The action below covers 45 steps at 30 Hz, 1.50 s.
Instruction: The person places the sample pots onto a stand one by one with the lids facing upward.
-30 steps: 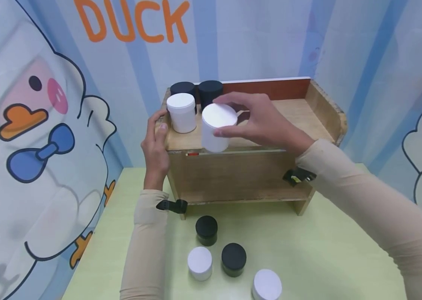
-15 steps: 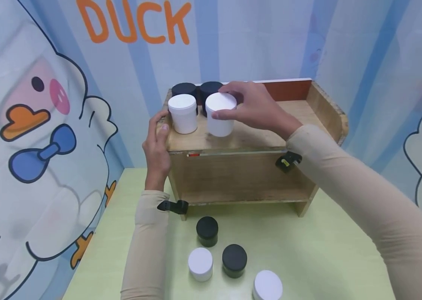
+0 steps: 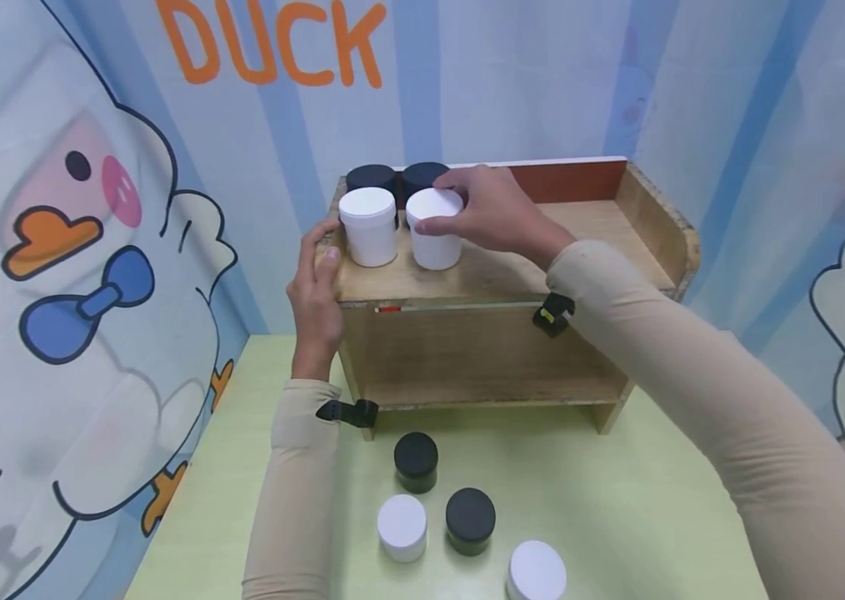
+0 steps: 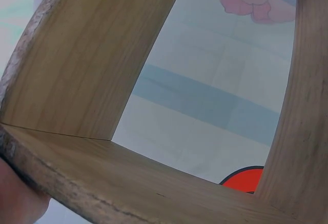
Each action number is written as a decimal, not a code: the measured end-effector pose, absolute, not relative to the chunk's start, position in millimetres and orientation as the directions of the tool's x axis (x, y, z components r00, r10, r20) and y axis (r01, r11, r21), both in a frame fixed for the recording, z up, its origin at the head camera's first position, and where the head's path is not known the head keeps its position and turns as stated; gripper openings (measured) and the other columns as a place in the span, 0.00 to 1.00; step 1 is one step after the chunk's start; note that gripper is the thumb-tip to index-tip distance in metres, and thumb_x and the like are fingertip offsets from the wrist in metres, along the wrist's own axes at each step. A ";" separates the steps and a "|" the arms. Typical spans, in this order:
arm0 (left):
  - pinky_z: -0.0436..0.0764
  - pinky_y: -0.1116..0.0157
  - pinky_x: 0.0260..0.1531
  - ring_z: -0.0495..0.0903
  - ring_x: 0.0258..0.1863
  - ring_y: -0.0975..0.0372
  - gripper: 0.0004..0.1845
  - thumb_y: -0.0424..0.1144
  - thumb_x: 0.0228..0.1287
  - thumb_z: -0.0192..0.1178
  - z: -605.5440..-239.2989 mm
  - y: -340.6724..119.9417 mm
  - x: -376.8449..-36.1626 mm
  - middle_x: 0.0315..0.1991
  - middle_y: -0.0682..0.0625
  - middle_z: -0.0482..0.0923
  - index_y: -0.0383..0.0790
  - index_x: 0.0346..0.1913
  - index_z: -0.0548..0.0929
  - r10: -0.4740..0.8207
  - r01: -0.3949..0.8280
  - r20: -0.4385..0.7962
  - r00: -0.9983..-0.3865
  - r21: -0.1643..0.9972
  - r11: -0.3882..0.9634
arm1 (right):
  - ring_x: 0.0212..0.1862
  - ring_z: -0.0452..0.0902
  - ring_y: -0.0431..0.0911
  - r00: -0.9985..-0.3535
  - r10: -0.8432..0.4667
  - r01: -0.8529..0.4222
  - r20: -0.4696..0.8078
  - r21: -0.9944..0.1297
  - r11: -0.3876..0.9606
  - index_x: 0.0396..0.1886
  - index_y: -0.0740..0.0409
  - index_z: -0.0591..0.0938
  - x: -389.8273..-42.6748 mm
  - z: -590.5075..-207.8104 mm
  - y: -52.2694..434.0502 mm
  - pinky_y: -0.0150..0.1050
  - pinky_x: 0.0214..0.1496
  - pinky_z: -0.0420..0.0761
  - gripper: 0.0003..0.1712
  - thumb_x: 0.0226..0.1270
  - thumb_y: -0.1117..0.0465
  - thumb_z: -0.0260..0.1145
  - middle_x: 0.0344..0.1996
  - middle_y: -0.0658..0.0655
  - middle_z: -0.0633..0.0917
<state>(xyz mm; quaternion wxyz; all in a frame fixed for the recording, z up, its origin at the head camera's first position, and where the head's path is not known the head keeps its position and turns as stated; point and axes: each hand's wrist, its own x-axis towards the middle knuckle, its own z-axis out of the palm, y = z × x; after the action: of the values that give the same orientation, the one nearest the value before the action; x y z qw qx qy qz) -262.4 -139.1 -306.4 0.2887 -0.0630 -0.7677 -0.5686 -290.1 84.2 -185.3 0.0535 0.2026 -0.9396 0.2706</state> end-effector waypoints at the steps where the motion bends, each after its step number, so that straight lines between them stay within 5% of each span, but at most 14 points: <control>1: 0.60 0.46 0.75 0.63 0.76 0.58 0.25 0.53 0.72 0.42 -306.7 -138.8 -262.4 0.74 0.53 0.68 0.59 0.68 0.72 -0.232 0.424 0.514 -0.826 0.837 0.346 | 0.55 0.79 0.48 -0.912 -0.352 -0.411 0.212 -0.481 0.775 0.67 0.57 0.76 -290.8 -186.2 84.3 0.44 0.56 0.78 0.40 0.60 0.41 0.72 0.59 0.59 0.84; 17: 0.59 0.46 0.75 0.62 0.77 0.58 0.25 0.53 0.73 0.40 -306.8 -139.2 -262.2 0.75 0.54 0.66 0.59 0.69 0.71 -0.225 0.415 0.507 -0.832 0.838 0.355 | 0.55 0.80 0.50 -0.919 -0.320 -0.395 0.231 -0.511 0.763 0.66 0.56 0.77 -294.5 -190.6 83.8 0.45 0.57 0.80 0.39 0.60 0.41 0.72 0.58 0.60 0.84; 31: 0.59 0.45 0.75 0.63 0.77 0.58 0.24 0.53 0.72 0.40 -306.8 -138.9 -262.6 0.75 0.54 0.66 0.59 0.68 0.71 -0.229 0.415 0.507 -0.831 0.839 0.352 | 0.62 0.78 0.52 -0.939 -0.256 -0.339 0.227 -0.515 0.787 0.75 0.50 0.65 -273.2 -170.0 100.4 0.50 0.65 0.77 0.49 0.60 0.36 0.70 0.65 0.60 0.79; 38: 0.59 0.45 0.75 0.63 0.76 0.57 0.25 0.54 0.72 0.41 -306.6 -138.7 -262.6 0.75 0.54 0.66 0.59 0.68 0.71 -0.228 0.411 0.504 -0.833 0.840 0.355 | 0.60 0.81 0.52 -0.895 -0.143 -0.396 0.422 -0.606 0.690 0.69 0.52 0.73 -248.5 -154.7 117.4 0.50 0.60 0.82 0.37 0.63 0.42 0.70 0.61 0.60 0.82; 45: 0.59 0.44 0.75 0.62 0.77 0.57 0.25 0.54 0.72 0.41 -306.8 -138.9 -263.1 0.76 0.53 0.66 0.59 0.68 0.71 -0.227 0.412 0.505 -0.833 0.840 0.354 | 0.46 0.83 0.40 -0.768 -0.102 -0.579 0.632 -0.617 0.533 0.51 0.56 0.84 -228.3 -149.1 119.4 0.31 0.48 0.80 0.19 0.64 0.52 0.71 0.44 0.52 0.88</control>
<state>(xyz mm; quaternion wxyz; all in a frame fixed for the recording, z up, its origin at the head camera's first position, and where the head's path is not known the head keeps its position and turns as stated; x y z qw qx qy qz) -263.1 -138.9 -306.8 0.2828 -0.0597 -0.7727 -0.5651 -228.3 119.4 -149.1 0.2724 0.2045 -0.8321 0.4377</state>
